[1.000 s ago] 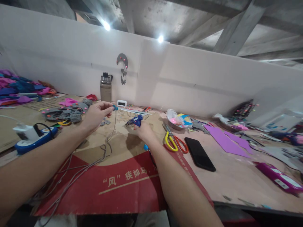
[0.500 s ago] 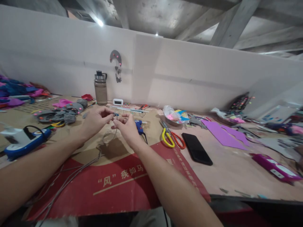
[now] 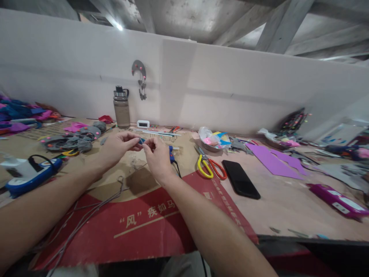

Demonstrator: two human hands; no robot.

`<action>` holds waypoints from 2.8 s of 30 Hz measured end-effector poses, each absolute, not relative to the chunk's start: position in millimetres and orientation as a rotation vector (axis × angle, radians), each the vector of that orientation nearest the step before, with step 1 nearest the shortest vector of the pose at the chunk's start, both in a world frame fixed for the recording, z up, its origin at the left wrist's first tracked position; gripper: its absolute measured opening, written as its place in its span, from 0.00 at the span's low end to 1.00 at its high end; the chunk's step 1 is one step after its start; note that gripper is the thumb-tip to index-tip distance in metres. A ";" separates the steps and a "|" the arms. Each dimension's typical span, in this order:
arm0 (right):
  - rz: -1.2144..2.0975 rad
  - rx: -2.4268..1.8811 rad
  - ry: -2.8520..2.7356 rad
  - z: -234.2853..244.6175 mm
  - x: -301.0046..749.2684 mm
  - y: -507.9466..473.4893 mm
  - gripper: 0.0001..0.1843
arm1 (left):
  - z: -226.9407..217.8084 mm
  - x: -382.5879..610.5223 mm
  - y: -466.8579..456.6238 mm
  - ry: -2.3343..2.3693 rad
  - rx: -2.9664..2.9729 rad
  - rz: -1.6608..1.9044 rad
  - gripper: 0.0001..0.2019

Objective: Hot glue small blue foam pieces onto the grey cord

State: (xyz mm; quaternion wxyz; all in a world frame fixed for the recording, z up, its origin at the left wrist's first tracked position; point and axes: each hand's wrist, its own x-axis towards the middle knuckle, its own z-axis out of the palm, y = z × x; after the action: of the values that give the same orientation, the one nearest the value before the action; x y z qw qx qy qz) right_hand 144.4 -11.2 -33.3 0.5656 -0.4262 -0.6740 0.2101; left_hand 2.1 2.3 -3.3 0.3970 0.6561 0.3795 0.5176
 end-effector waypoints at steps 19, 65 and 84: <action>0.425 -1.106 -1.540 -34.4 148.3 -8.4 0.10 | -6.7 2.4 7.7 0.909 1.512 1.288 0.08; 0.480 -1.173 -1.507 -24.4 149.0 -14.3 0.08 | -4.8 0.5 6.5 0.905 1.691 1.171 0.06; 0.471 -1.128 -1.524 -27.3 147.9 -15.9 0.07 | -5.7 2.3 5.9 0.874 1.639 1.169 0.07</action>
State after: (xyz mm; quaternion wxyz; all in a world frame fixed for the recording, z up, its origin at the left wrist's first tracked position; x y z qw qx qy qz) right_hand 147.9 -15.9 -27.3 0.5596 -0.4785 -0.6466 0.1997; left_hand 2.3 5.9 -5.7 0.4559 0.6648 0.3544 0.4739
